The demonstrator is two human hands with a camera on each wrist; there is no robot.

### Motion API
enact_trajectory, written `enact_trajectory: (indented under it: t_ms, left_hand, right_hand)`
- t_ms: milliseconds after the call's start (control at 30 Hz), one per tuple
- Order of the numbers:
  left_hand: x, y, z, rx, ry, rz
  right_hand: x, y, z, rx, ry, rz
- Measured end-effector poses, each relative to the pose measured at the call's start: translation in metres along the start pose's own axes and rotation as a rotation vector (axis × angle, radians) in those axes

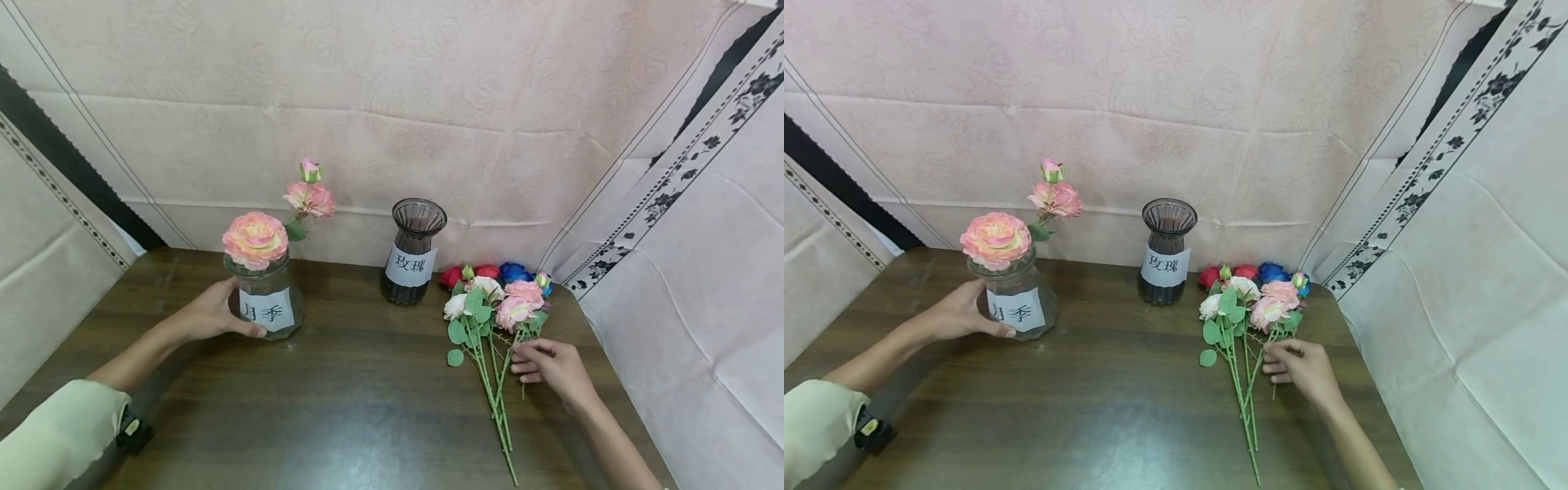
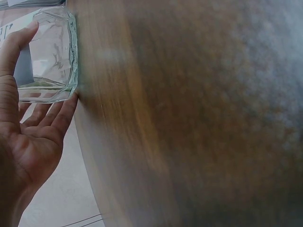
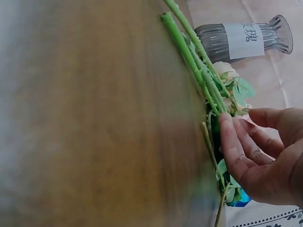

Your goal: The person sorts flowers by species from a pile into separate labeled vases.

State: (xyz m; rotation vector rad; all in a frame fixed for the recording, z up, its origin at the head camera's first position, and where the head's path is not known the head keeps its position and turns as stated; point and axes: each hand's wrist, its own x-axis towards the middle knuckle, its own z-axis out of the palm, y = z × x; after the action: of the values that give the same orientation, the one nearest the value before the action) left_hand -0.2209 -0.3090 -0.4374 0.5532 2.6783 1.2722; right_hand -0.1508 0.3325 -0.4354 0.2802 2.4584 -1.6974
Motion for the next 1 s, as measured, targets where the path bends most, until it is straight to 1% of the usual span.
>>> enact_trajectory:
  t_ms: [133,367,533,700,800,1000]
  left_hand:
    - [0.0,0.0004,0.0001,0.001,0.0,0.007]
    - [-0.0003,0.0009,0.0002,-0.004,0.003,0.017]
    - [-0.0005,-0.0001,0.0006,-0.007,0.004,0.018]
    - [-0.001,-0.0007,0.0006,-0.009,0.002,0.009]
    - [-0.0008,-0.0001,0.0005,-0.004,-0.001,0.003]
    - [-0.0007,0.0005,0.0002,0.004,0.0,-0.002]
  right_hand:
    - [-0.0019,0.0051,-0.0024,-0.025,-0.018,0.037]
    - [-0.0035,0.0073,-0.0022,-0.048,-0.09,0.101]
    - [-0.0027,0.0049,0.0011,-0.089,-0.109,0.12]
    - [-0.0013,0.0031,0.0049,-0.139,-0.147,0.13]
    - [-0.0004,0.0032,0.0049,-0.118,-0.164,0.145]
    - [0.0029,0.0042,0.0035,-0.013,-0.188,0.181]
